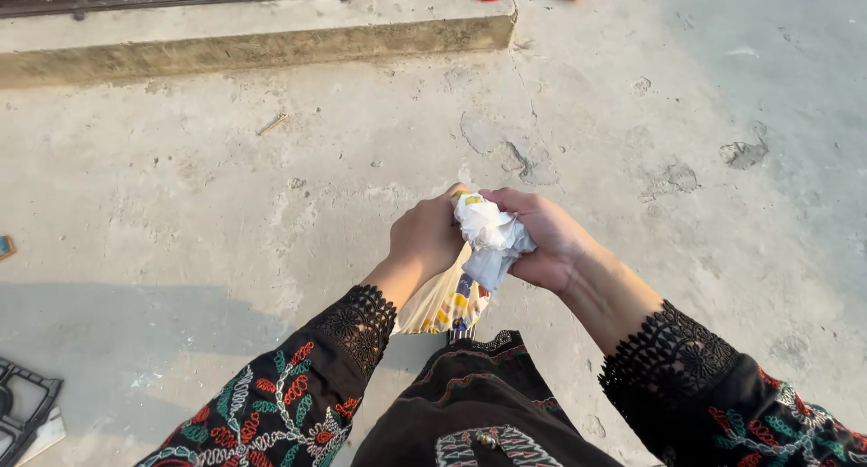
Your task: The recorder is hanging wet clothes on a laundry line using clothespins.
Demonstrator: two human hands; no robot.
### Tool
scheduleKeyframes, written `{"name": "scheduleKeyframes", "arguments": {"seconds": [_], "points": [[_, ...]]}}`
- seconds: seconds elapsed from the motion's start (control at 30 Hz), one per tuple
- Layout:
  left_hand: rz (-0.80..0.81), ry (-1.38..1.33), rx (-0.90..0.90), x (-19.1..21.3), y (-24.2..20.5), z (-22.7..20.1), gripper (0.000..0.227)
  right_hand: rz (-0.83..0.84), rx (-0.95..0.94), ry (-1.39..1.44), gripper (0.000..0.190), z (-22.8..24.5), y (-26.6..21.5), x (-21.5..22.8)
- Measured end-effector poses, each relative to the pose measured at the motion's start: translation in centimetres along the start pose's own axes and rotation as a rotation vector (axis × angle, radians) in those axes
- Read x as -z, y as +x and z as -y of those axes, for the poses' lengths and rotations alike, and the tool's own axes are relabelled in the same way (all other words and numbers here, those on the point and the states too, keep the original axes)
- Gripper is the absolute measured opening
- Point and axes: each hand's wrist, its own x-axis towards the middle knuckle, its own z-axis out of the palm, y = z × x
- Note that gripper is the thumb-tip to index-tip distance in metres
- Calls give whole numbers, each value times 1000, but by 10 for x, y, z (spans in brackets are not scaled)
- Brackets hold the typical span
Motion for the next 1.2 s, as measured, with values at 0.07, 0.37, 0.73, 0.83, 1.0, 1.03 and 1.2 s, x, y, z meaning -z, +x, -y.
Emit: {"name": "scheduleKeyframes", "arguments": {"seconds": [0.07,0.37,0.73,0.83,1.0,1.03,1.2], "points": [[-9,1,43,12,41,8,27,52,-30,5,22,27,44,-1],[-63,-177,158,57,226,22,27,44,-82,-37,26,171,189,-23],[3,-599,150,122,447,85,23,-38,-2,7,29,284,372,-64],[-2,-614,131,151,520,108,25,6,56,44,31,326,429,-92],[-24,-483,230,187,609,128,28,-28,60,109,30,370,496,-122],[-8,-483,238,188,624,137,28,-41,50,119,30,378,511,-123],[-1,-862,386,213,730,166,22,-4,125,110,26,448,606,-134]]}}
